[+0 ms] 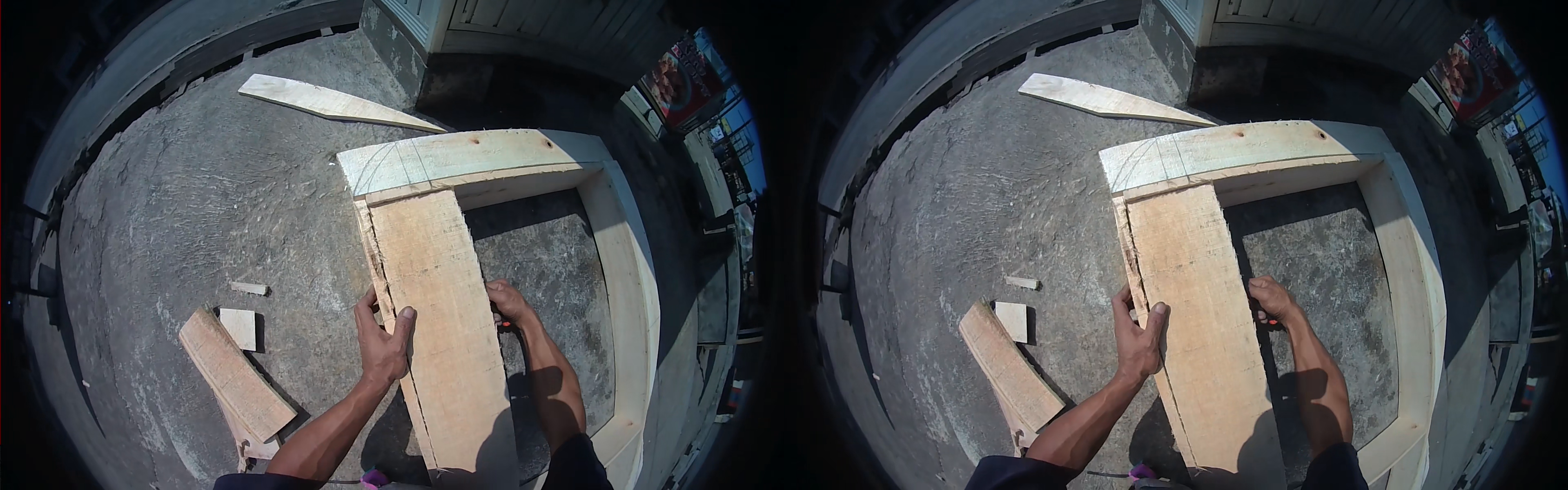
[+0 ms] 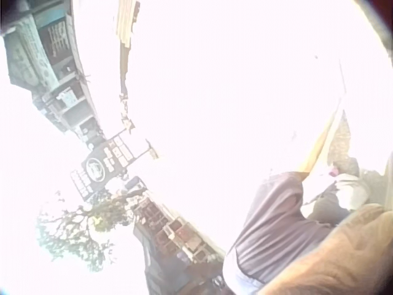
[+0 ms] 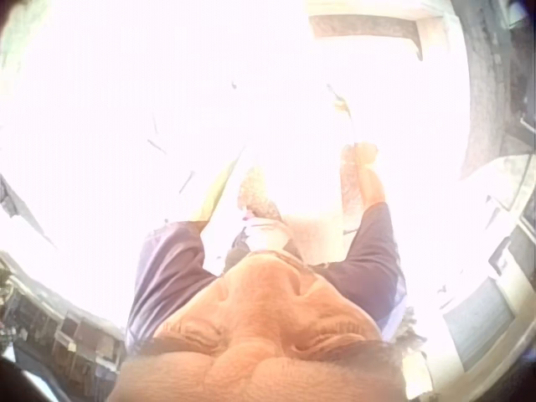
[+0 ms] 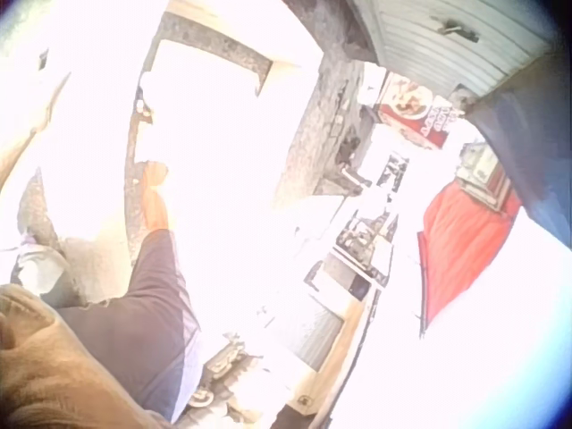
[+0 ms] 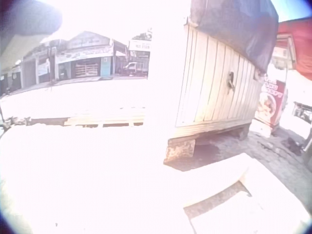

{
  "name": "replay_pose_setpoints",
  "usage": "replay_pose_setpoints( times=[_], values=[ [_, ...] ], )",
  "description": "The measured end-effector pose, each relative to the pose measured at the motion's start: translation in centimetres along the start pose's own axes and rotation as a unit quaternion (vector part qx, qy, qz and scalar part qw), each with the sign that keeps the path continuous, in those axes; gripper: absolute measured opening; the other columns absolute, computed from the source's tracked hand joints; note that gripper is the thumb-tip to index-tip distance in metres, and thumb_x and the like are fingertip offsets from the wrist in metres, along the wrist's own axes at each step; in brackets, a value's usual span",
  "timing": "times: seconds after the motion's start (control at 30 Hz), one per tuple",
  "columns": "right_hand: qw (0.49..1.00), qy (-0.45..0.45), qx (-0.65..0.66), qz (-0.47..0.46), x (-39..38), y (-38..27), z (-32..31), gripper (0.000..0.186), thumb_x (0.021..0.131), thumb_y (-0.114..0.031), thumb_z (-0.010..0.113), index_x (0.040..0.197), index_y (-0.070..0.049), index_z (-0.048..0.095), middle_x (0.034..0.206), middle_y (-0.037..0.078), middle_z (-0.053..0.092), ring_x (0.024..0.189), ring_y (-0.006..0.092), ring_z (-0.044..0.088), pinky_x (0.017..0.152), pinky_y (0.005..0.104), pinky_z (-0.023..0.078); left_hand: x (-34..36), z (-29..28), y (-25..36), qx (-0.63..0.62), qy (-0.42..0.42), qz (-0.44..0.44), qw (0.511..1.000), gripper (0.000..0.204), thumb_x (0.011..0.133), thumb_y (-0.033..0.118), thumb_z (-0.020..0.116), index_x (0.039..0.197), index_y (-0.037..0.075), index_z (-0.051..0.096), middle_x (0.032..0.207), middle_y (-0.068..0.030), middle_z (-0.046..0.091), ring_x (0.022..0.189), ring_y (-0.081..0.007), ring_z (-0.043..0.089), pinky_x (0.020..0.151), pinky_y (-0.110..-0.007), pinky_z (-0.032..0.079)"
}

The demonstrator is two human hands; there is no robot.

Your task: Constructing and reinforcing a wooden frame for furniture using basic tools.

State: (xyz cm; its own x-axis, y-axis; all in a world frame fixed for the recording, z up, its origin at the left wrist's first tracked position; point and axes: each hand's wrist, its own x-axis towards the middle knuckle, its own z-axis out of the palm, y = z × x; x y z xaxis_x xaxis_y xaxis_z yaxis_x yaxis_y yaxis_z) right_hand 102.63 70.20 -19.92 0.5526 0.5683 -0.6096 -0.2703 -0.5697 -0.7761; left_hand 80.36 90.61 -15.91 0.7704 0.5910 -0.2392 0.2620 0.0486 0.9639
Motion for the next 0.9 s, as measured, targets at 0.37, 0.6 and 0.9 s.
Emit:
replay_pose_setpoints(
  times=[0.37, 0.6, 0.9],
  values=[
    [0.995, -0.010, 0.023, -0.098, -2.5, 2.0, 2.8, 0.030, 0.092, -0.024, 0.066, 0.081, 0.003, 0.072, 0.068, 0.000, 0.067, 0.060, 0.0074, 0.055, 0.057, 0.0302, 0.046, 0.0, -0.6, 0.2, 0.033, 0.004, -0.003, 0.999, 0.079, 0.094, 0.042, 0.065, 0.145, -0.007, 0.030, 0.133, -0.0246, 0.040, 0.130, -0.0372, 0.041, 0.111, -0.050, 0.035],
    [0.998, 0.005, 0.022, 0.056, -5.3, -2.9, 2.6, 0.043, 0.100, -0.029, 0.055, 0.068, -0.001, 0.063, 0.061, 0.002, 0.059, 0.061, 0.0102, 0.055, 0.060, 0.0285, 0.046, 0.9, -0.5, 0.4, 0.027, 0.009, -0.002, 1.000, 0.078, 0.096, 0.044, 0.062, 0.146, -0.006, 0.029, 0.133, -0.0235, 0.039, 0.130, -0.0362, 0.041, 0.111, -0.050, 0.034],
    [0.995, 0.087, 0.017, -0.037, -2.5, 6.7, 2.2, 0.031, 0.089, -0.026, 0.066, 0.084, 0.003, 0.074, 0.065, 0.004, 0.064, 0.063, 0.0147, 0.060, 0.065, 0.0322, 0.049, 0.4, 0.7, 1.1, 0.023, 0.010, 0.008, 1.000, 0.066, 0.102, 0.043, 0.053, 0.144, -0.004, 0.034, 0.132, -0.0232, 0.043, 0.128, -0.0348, 0.044, 0.110, -0.050, 0.035]
  ],
)
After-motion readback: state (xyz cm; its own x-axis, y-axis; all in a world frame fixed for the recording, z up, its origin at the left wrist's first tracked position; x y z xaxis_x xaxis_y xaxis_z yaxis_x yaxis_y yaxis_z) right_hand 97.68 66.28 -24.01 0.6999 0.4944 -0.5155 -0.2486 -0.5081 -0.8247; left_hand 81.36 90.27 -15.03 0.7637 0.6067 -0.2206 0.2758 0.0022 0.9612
